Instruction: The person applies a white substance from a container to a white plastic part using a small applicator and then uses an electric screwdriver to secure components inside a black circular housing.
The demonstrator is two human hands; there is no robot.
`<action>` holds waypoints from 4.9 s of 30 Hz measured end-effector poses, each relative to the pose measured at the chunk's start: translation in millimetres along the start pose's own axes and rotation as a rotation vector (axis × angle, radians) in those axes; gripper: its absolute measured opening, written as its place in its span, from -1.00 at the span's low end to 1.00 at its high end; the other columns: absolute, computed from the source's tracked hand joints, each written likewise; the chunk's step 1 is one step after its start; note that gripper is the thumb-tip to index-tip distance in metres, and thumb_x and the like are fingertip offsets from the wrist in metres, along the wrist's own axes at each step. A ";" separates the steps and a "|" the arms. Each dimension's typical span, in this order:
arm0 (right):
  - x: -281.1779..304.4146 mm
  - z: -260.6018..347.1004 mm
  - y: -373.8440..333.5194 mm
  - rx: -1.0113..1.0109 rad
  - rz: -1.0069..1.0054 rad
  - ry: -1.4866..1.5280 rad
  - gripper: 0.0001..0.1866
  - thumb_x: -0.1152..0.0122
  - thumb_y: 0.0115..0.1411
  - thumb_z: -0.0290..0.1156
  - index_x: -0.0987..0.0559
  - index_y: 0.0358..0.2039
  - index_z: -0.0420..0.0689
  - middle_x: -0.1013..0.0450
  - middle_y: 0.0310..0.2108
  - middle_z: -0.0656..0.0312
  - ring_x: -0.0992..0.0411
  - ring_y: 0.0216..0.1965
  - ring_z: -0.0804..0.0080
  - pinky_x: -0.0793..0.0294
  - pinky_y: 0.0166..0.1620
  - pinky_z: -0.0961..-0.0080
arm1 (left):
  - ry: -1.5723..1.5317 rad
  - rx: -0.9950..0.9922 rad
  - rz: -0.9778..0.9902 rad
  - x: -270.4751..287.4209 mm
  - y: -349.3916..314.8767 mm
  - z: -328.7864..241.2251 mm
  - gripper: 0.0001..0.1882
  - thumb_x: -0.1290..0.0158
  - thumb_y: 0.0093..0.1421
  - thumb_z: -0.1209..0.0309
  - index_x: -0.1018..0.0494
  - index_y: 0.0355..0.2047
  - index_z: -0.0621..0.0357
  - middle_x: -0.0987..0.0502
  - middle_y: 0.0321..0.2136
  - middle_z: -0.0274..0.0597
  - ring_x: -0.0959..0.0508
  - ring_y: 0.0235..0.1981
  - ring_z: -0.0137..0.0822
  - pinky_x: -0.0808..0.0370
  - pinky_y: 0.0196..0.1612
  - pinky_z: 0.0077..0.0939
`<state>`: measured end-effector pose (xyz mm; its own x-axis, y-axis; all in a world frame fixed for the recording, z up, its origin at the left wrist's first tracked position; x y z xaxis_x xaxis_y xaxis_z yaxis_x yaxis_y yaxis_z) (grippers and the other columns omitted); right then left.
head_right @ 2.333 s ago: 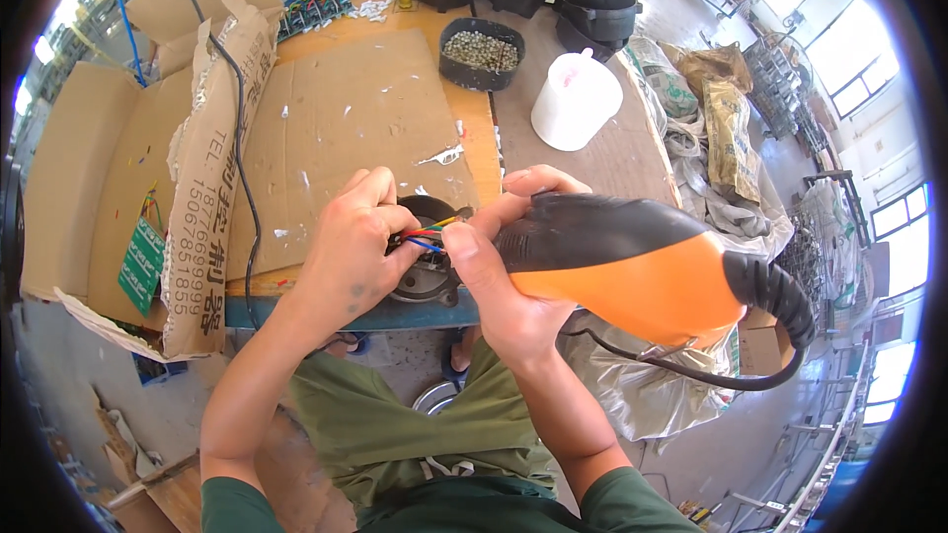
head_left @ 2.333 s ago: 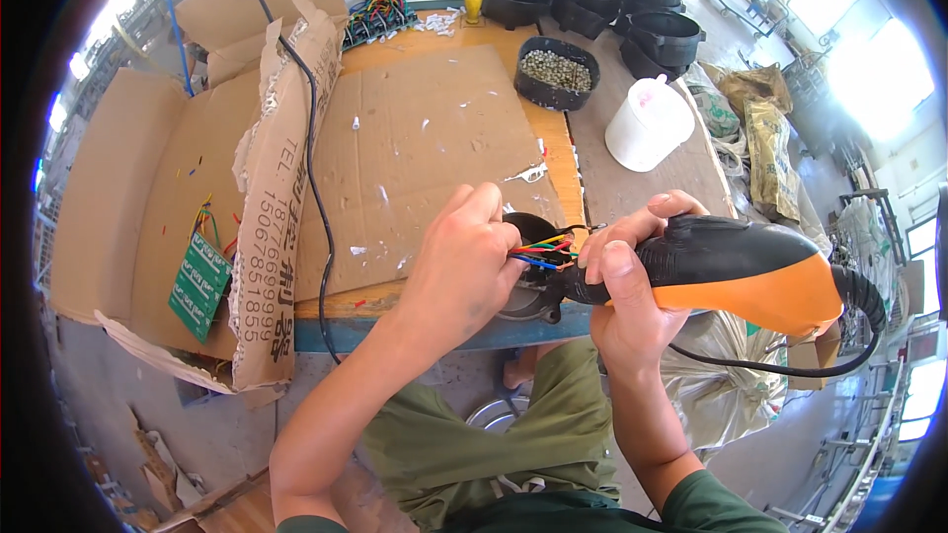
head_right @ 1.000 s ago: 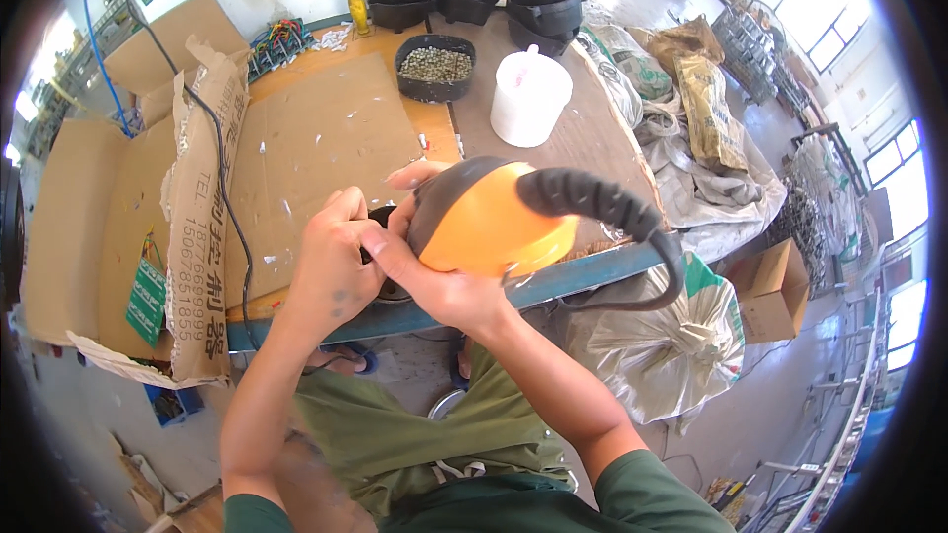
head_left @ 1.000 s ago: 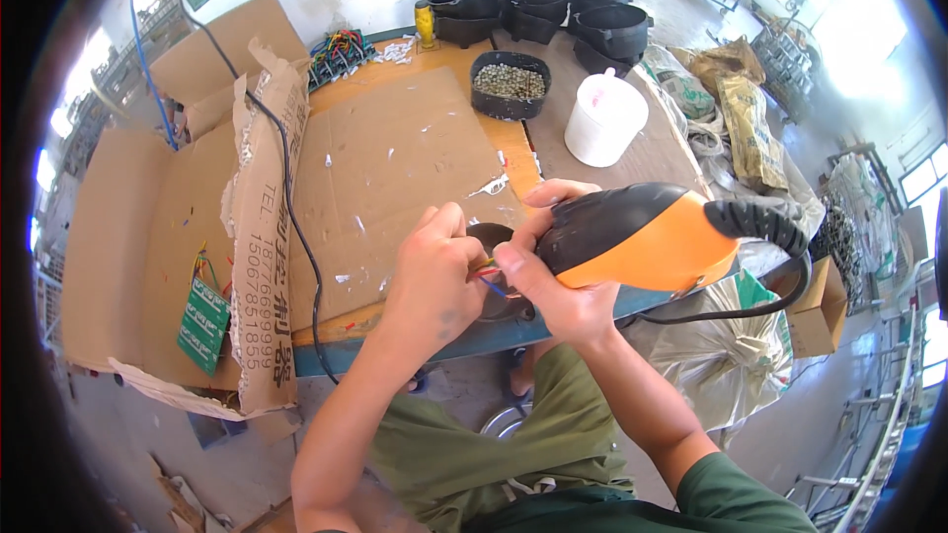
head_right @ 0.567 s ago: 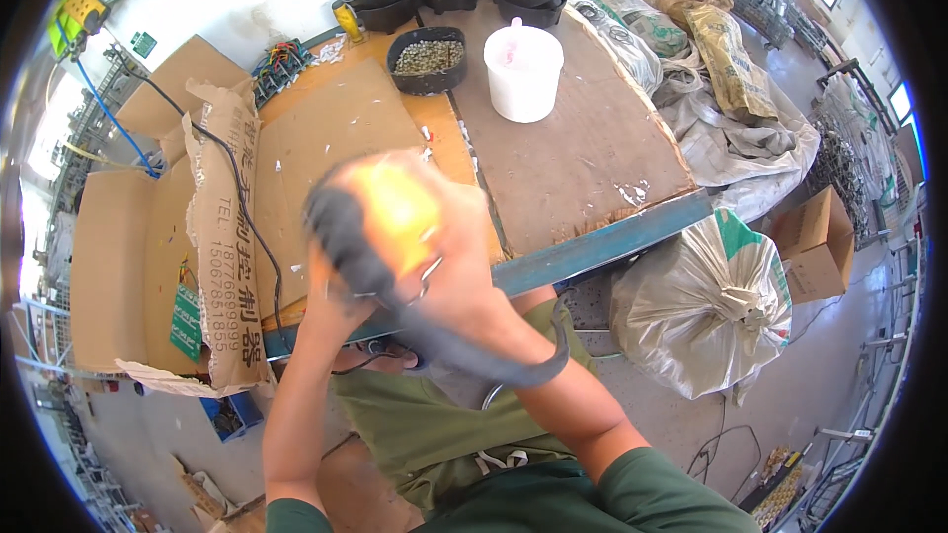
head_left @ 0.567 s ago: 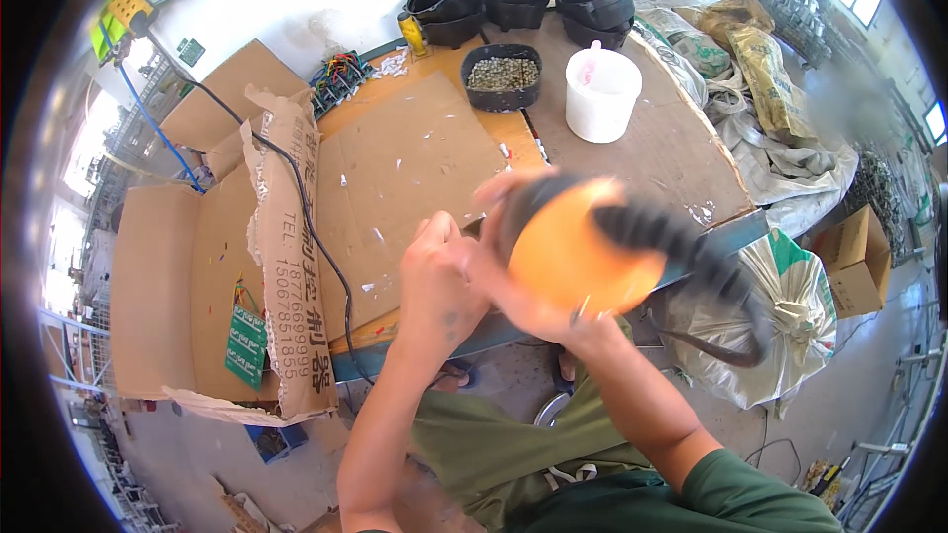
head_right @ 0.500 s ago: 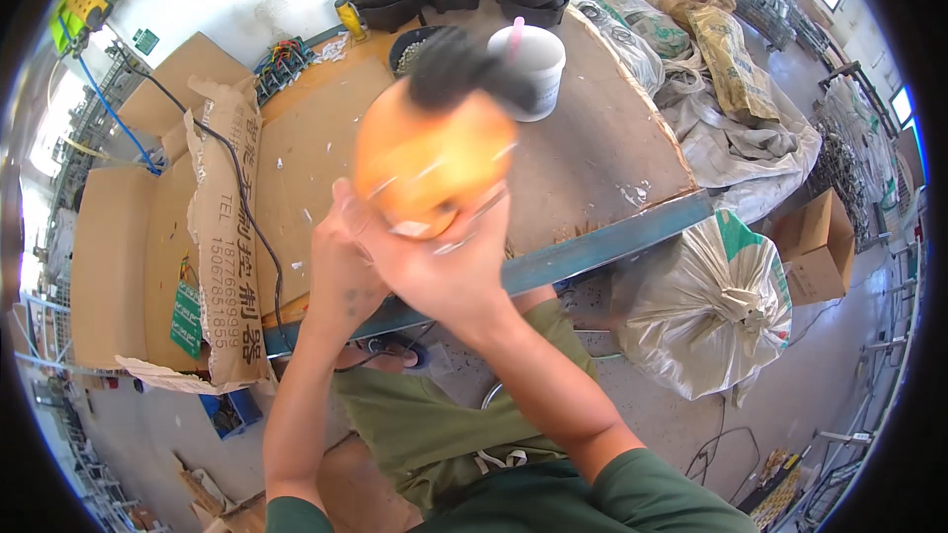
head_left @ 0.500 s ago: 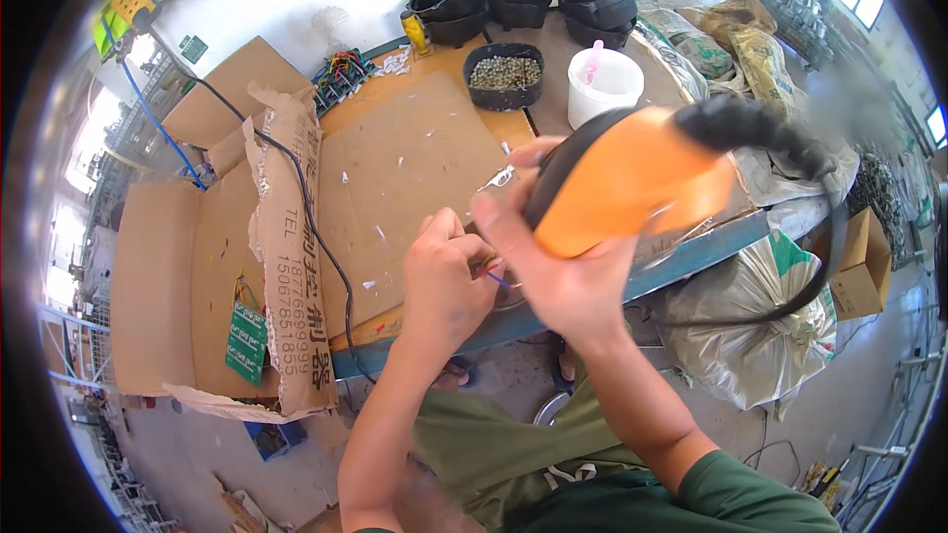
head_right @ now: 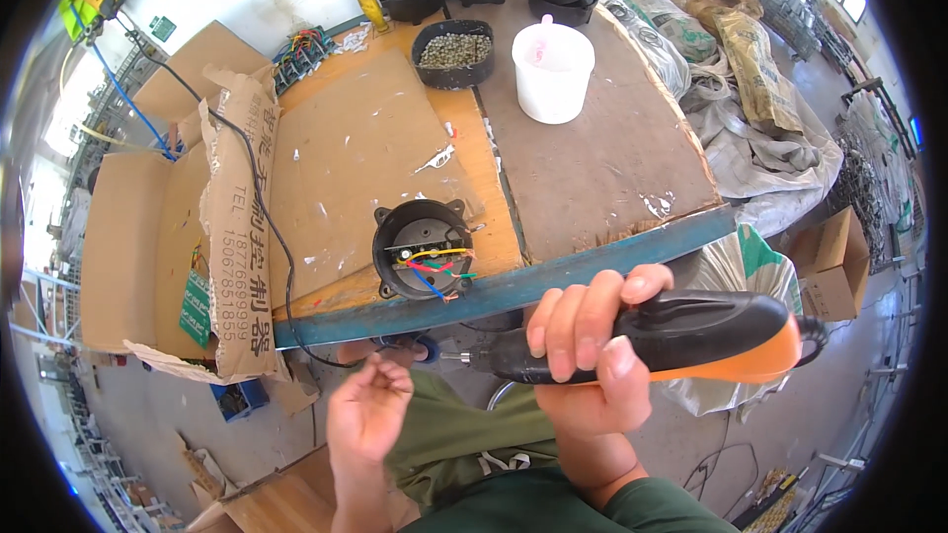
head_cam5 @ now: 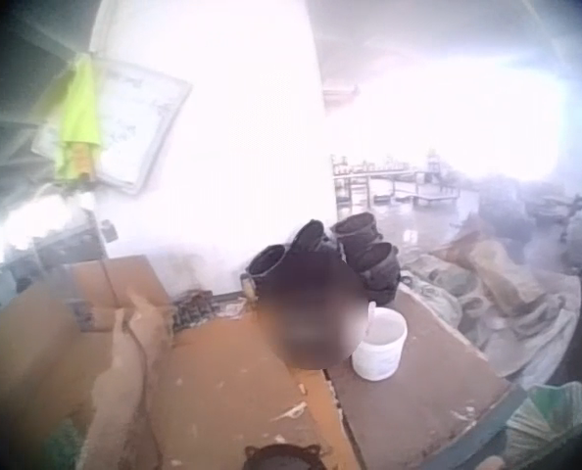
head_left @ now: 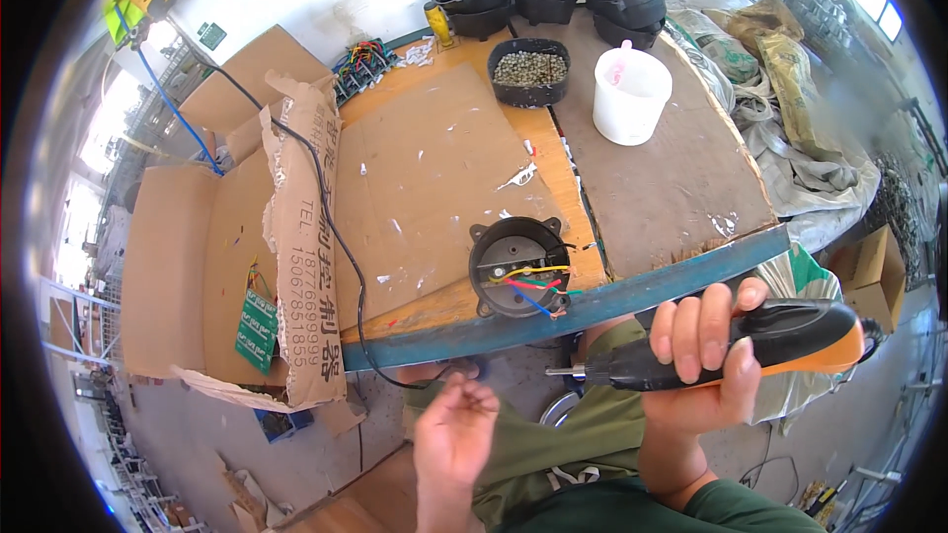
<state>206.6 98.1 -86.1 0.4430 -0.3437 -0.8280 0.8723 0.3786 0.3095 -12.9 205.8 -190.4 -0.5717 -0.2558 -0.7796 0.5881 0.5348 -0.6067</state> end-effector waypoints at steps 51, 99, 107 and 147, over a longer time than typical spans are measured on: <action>-31.2 -47.1 9.9 0.177 0.232 -0.169 -0.59 -0.18 0.21 -0.49 -0.25 0.01 -0.01 -0.35 -0.48 0.28 -0.37 -0.50 0.40 -0.45 -0.27 0.30 | 1.556 -1.008 0.439 -88.9 49.9 -19.9 0.24 -0.51 -0.14 0.38 0.08 0.43 0.24 -0.27 0.25 0.10 -0.34 0.25 -0.06 -0.34 0.27 -0.18; 3.2 -70.0 5.0 0.147 0.293 -0.535 -0.51 -0.17 0.14 -0.75 -0.20 -0.01 -0.09 -0.45 -0.44 0.19 -0.45 -0.41 0.42 -0.52 -0.19 0.39 | 1.923 -1.579 0.501 -108.2 82.4 2.2 -0.27 -0.51 -0.28 0.22 -0.43 -0.08 0.09 -0.49 0.01 0.18 -0.60 -0.19 0.13 -0.60 -0.25 -0.19; 1.0 -72.1 5.3 0.105 0.308 -0.639 -0.49 -0.18 0.15 -0.76 -0.18 0.00 -0.09 -0.45 -0.36 0.17 -0.47 -0.31 0.42 -0.50 -0.11 0.41 | 1.884 -1.643 0.491 -101.9 84.0 5.1 -0.26 -0.52 -0.26 0.21 -0.40 -0.07 0.07 -0.48 0.01 0.23 -0.61 -0.21 0.14 -0.61 -0.28 -0.20; -40.4 -103.1 25.3 -0.010 0.372 -0.670 -0.67 -0.29 0.13 -0.73 -0.39 -0.16 -0.18 -0.43 -0.42 0.32 -0.39 -0.42 0.67 -0.42 -0.30 0.68 | 1.700 -1.671 0.443 -103.0 78.1 3.7 -0.40 -0.51 -0.25 0.25 -0.48 -0.20 0.07 -0.52 -0.39 -0.12 -0.61 -0.42 -0.08 -0.56 -0.41 -0.28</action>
<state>189.4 210.1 -93.0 0.7409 -0.6382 -0.2090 0.6406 0.5781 0.5054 94.0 271.0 -158.0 -0.8632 0.1395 0.4851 0.4860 0.4895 0.7240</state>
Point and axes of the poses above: each hand's wrist, its own y-axis towards the middle knuckle, its own x-axis out of the back of the hand, z = x × y, the point moved 2 cm from there along y, towards the middle knuckle
